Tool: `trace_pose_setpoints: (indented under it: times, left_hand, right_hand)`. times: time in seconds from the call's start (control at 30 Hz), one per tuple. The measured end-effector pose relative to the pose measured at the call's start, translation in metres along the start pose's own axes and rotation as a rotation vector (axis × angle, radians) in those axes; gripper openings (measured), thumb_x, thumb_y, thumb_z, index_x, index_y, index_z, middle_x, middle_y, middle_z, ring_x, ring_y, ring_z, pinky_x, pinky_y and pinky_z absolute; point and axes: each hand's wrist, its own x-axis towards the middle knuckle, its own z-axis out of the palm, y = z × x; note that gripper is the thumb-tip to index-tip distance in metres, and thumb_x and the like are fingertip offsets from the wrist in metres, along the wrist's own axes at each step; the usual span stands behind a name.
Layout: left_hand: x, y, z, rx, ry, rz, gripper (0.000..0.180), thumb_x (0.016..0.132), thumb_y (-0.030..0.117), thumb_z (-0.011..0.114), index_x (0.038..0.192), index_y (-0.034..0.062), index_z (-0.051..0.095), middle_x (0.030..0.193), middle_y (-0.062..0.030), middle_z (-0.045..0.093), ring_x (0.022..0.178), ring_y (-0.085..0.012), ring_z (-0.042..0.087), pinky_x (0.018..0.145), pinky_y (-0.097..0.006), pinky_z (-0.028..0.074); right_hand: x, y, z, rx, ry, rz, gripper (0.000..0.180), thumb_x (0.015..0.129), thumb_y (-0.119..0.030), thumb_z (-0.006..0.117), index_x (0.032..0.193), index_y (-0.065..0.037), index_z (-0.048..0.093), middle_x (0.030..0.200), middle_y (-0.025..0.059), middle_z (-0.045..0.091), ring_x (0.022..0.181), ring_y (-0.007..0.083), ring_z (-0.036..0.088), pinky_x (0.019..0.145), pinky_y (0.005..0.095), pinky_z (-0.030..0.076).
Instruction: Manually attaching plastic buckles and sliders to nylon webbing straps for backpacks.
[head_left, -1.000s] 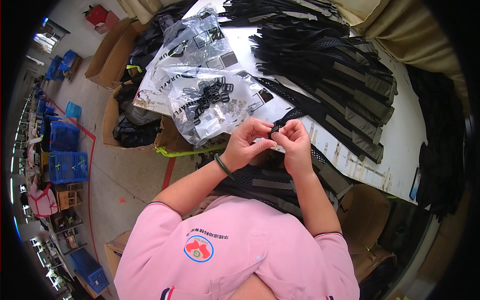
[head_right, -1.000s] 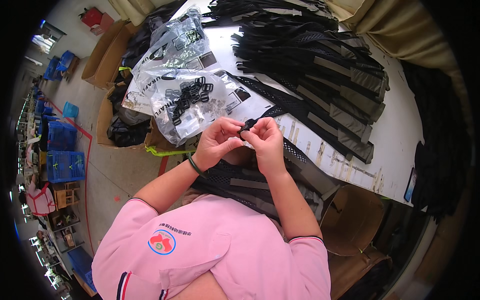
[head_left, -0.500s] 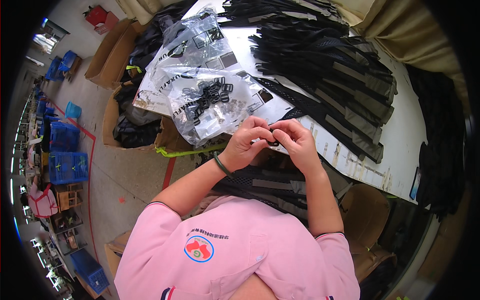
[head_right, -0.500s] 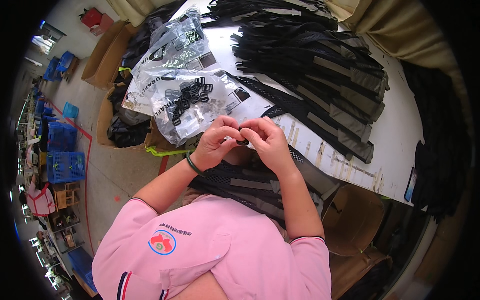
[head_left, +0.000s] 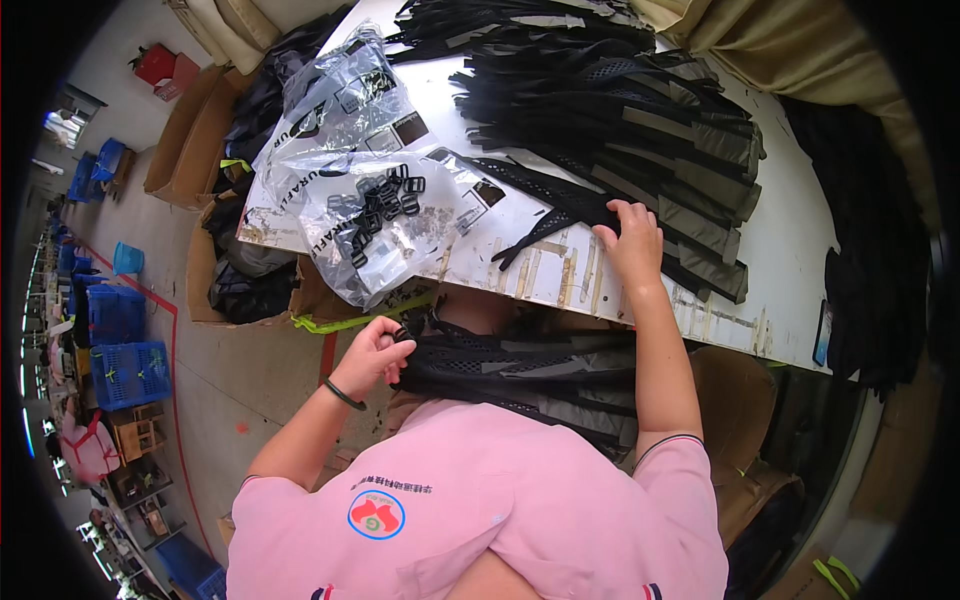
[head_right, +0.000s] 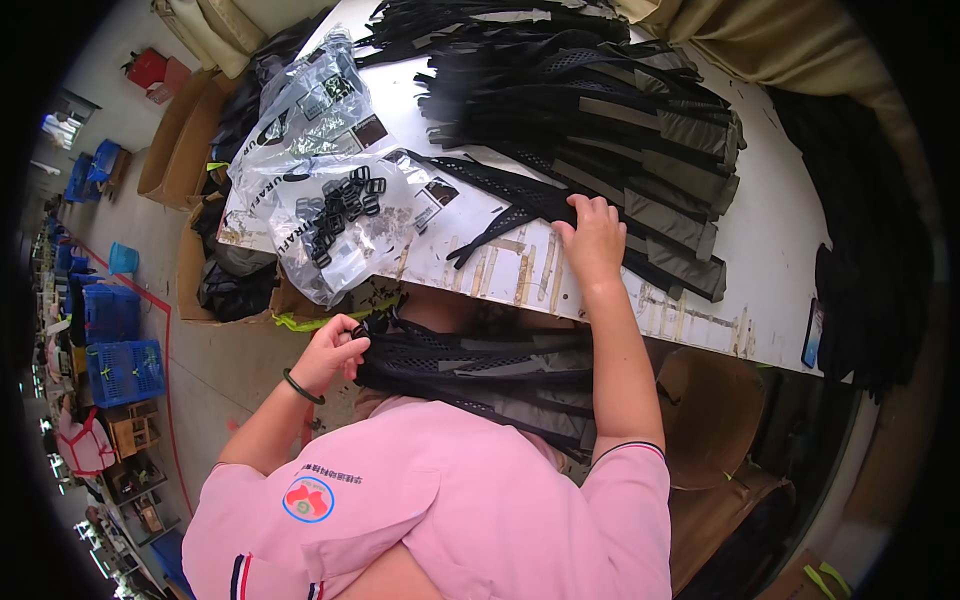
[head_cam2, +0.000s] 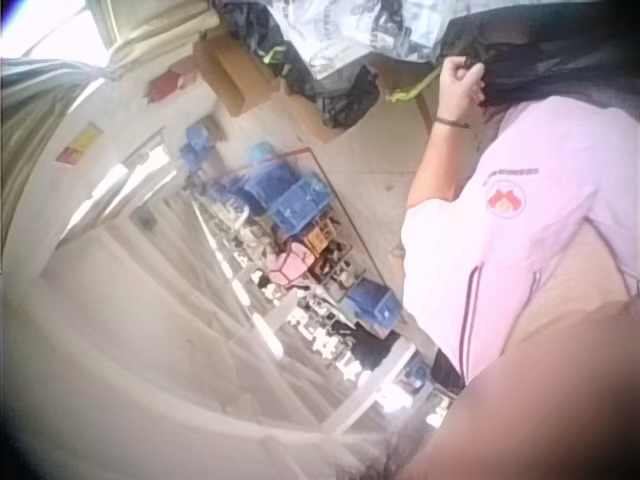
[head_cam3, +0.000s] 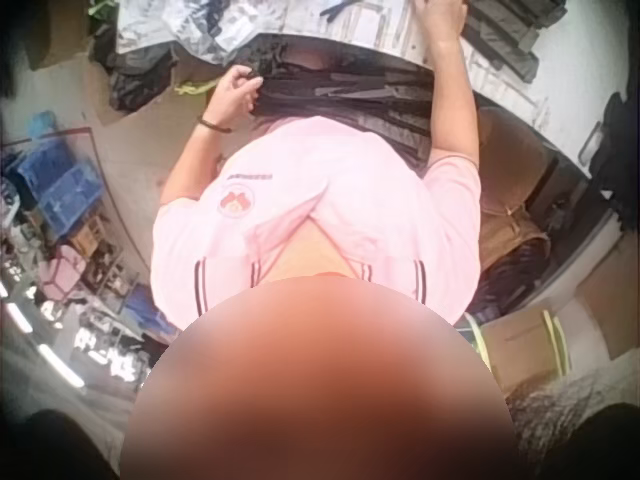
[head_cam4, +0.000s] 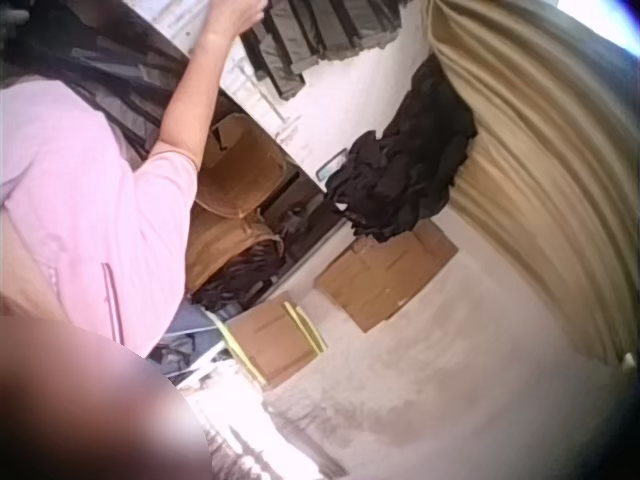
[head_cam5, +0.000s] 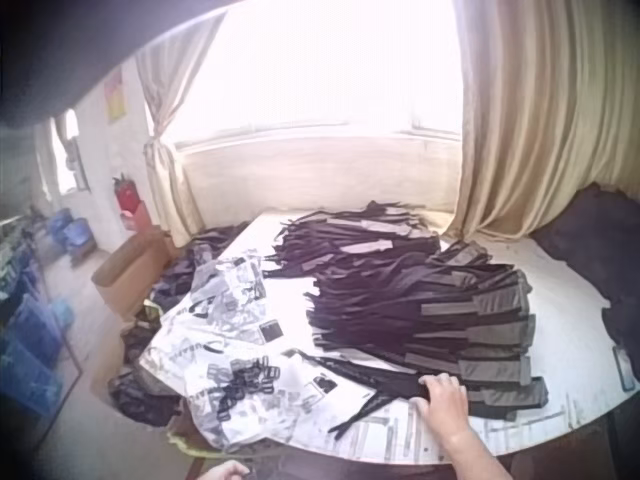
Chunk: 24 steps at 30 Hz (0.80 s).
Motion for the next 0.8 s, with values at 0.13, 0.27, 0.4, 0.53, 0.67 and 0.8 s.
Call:
trace_pose_setpoints:
  times: [0.13,0.27,0.4,0.53,0.67,0.8]
  left_hand:
    - [-0.005,0.015,-0.003,0.842,0.408,0.502,0.037,0.083,0.021,0.070,0.108,0.0045,0.048,0.067,0.0029,0.044,0.054,-0.0067,0.040,0.049,-0.022,0.035]
    - [0.032,0.037,0.035,0.194,-0.094,0.311,0.032,0.089,0.023,0.064,0.113,0.0056,0.053,0.078,0.0012,0.056,0.064,-0.0065,0.052,0.057,-0.019,0.043]
    - [0.079,0.054,0.089,-0.363,-0.366,0.116,0.033,0.094,0.016,0.056,0.123,0.0020,0.051,0.093,-0.0045,0.061,0.075,-0.0115,0.062,0.065,-0.023,0.051]
    - [0.115,0.063,0.109,-0.541,-0.327,0.289,0.026,0.091,0.013,0.059,0.114,0.0009,0.054,0.092,-0.0059,0.061,0.075,-0.0139,0.063,0.067,-0.025,0.053]
    - [0.117,0.060,0.090,-0.361,-0.252,0.423,0.013,0.087,0.004,0.064,0.096,0.0024,0.055,0.089,-0.0072,0.061,0.076,-0.0160,0.065,0.068,-0.026,0.054]
    - [0.106,0.057,0.073,-0.278,-0.125,0.561,0.013,0.085,0.003,0.066,0.093,0.0021,0.055,0.084,-0.0074,0.063,0.072,-0.0156,0.066,0.063,-0.024,0.054]
  right_hand:
    - [-0.004,0.014,0.008,-0.077,-0.056,-0.070,0.016,0.076,-0.020,0.070,0.088,-0.010,0.065,0.088,0.0051,0.059,0.088,0.0249,0.056,0.075,0.0359,0.045]
    - [-0.011,0.012,0.003,0.046,0.038,-0.050,0.014,0.076,-0.016,0.070,0.087,-0.008,0.066,0.086,0.0060,0.059,0.086,0.0260,0.056,0.073,0.0364,0.045]
    - [-0.038,-0.011,-0.025,0.357,-0.035,-0.071,0.015,0.075,-0.007,0.069,0.089,-0.005,0.067,0.082,0.0088,0.059,0.080,0.0273,0.056,0.071,0.0356,0.046]
    - [-0.077,-0.011,-0.029,0.314,-0.237,-0.150,0.018,0.072,-0.009,0.072,0.089,-0.005,0.067,0.083,0.0075,0.059,0.083,0.0273,0.055,0.074,0.0363,0.045]
    - [-0.076,-0.008,-0.029,0.308,-0.287,-0.097,0.018,0.073,-0.013,0.072,0.088,-0.006,0.067,0.086,0.0072,0.059,0.085,0.0278,0.054,0.076,0.0367,0.043]
    - [-0.061,-0.013,-0.026,0.308,-0.333,-0.144,0.018,0.073,-0.018,0.073,0.085,-0.006,0.066,0.084,0.0074,0.060,0.086,0.0278,0.054,0.075,0.0378,0.043]
